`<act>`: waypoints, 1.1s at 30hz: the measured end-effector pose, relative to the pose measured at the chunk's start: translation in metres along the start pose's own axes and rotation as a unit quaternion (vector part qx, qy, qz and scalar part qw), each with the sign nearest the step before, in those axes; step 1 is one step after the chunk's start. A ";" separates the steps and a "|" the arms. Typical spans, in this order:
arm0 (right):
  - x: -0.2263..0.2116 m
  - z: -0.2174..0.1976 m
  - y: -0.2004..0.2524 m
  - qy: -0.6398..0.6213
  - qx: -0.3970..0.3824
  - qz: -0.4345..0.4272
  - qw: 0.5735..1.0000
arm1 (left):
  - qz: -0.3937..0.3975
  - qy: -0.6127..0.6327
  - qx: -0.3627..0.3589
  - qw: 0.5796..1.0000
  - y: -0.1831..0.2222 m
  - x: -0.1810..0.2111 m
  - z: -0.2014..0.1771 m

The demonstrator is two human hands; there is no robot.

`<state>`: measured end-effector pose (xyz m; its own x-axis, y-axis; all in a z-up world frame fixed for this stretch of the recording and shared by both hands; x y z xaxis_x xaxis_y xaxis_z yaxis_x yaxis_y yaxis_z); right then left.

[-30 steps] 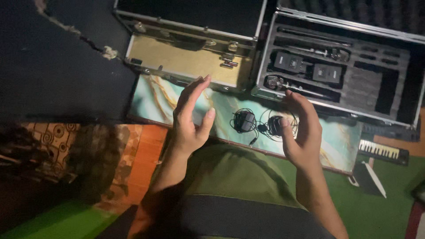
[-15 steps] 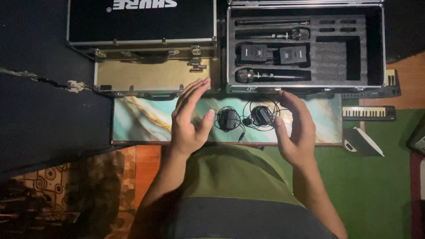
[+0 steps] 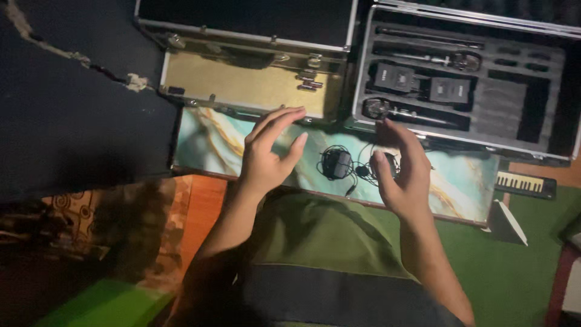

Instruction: The person places a microphone into a foam-padded hard case, rearranges thin black wires and small components within the foam slots, and handles a small battery and a headset wire.

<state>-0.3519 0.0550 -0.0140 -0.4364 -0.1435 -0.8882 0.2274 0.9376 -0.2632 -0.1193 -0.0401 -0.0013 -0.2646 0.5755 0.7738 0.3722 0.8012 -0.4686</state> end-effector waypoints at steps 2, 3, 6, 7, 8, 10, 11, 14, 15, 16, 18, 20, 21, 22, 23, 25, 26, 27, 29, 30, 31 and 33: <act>0.012 0.017 -0.016 0.062 -0.009 0.011 0.998 | 0.010 -0.021 -0.015 1.000 -0.006 -0.022 0.003; 0.019 0.029 -0.025 0.066 -0.023 0.010 0.997 | 0.015 -0.030 -0.024 0.999 -0.009 -0.036 0.006; 0.051 0.072 -0.052 0.094 -0.060 0.010 0.994 | 0.026 -0.037 -0.054 0.997 -0.014 -0.082 0.021; 0.065 0.088 -0.060 0.111 -0.073 0.012 0.991 | 0.014 -0.049 -0.063 0.997 -0.016 -0.102 0.028; 0.079 0.103 -0.066 0.127 -0.085 0.016 0.988 | 0.001 -0.060 -0.074 0.995 -0.018 -0.123 0.036; 0.107 0.130 -0.078 0.154 -0.086 0.025 0.984 | -0.019 -0.076 -0.092 0.993 -0.018 -0.161 0.052; 0.120 0.142 -0.082 0.168 -0.086 0.029 0.982 | -0.028 -0.080 -0.100 0.991 -0.018 -0.179 0.059; 0.155 0.162 -0.086 0.184 -0.053 0.030 0.981 | -0.077 -0.050 -0.099 0.991 -0.012 -0.223 0.084; 0.164 0.169 -0.087 0.199 -0.056 0.016 0.978 | -0.097 -0.033 -0.095 0.990 -0.010 -0.234 0.091; 0.173 0.174 -0.089 0.215 -0.058 0.003 0.975 | -0.098 -0.049 -0.096 0.989 -0.009 -0.244 0.096; 0.191 0.181 -0.091 0.227 -0.057 0.016 0.972 | -0.099 -0.080 -0.098 0.987 -0.005 -0.257 0.106; 0.207 0.184 -0.092 0.220 -0.048 0.066 0.972 | -0.113 -0.079 -0.090 0.986 0.000 -0.265 0.111; 0.210 0.186 -0.092 0.212 -0.040 0.063 0.975 | -0.119 -0.079 -0.085 0.986 0.000 -0.267 0.112; 0.212 0.187 -0.092 0.203 -0.032 0.059 0.977 | -0.119 -0.081 -0.082 0.986 0.001 -0.269 0.114; 0.213 0.188 -0.091 0.195 -0.024 0.056 0.979 | -0.118 -0.083 -0.079 0.986 0.001 -0.269 0.116; 0.216 0.189 -0.091 0.194 -0.021 0.058 0.979 | -0.110 -0.089 -0.068 0.988 -0.003 -0.268 0.119; 0.216 0.191 -0.091 0.193 -0.021 0.058 0.979 | -0.106 -0.093 -0.059 0.988 -0.006 -0.268 0.120; 0.214 0.192 -0.091 0.196 -0.012 0.034 0.980 | -0.101 -0.098 -0.050 0.989 -0.008 -0.267 0.119; 0.207 0.192 -0.091 0.205 0.011 -0.017 0.979 | -0.077 -0.166 -0.061 0.981 -0.012 -0.263 0.120; 0.208 0.191 -0.091 0.198 0.010 0.007 0.980 | -0.065 -0.200 -0.068 0.975 -0.013 -0.260 0.119; 0.208 0.191 -0.090 0.192 0.008 0.031 0.981 | -0.062 -0.190 -0.052 0.978 -0.013 -0.257 0.117; 0.203 0.190 -0.088 0.183 0.017 0.064 0.981 | -0.055 -0.170 -0.021 0.984 -0.017 -0.252 0.109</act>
<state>-0.2950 -0.1171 -0.2429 -0.6840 0.1037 -0.7221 0.3273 0.9282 -0.1767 -0.1564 -0.1804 -0.2348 -0.5847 0.5133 0.6282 0.3596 0.8582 -0.3664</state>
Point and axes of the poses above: each hand's wrist, its own y-axis away from the middle knuckle, its own z-axis out of the palm, x = y × z, the point moved 5 cm from there along -y, towards the middle knuckle, and after that the axes turned 2 degrees about z, right-handed, at the moved point
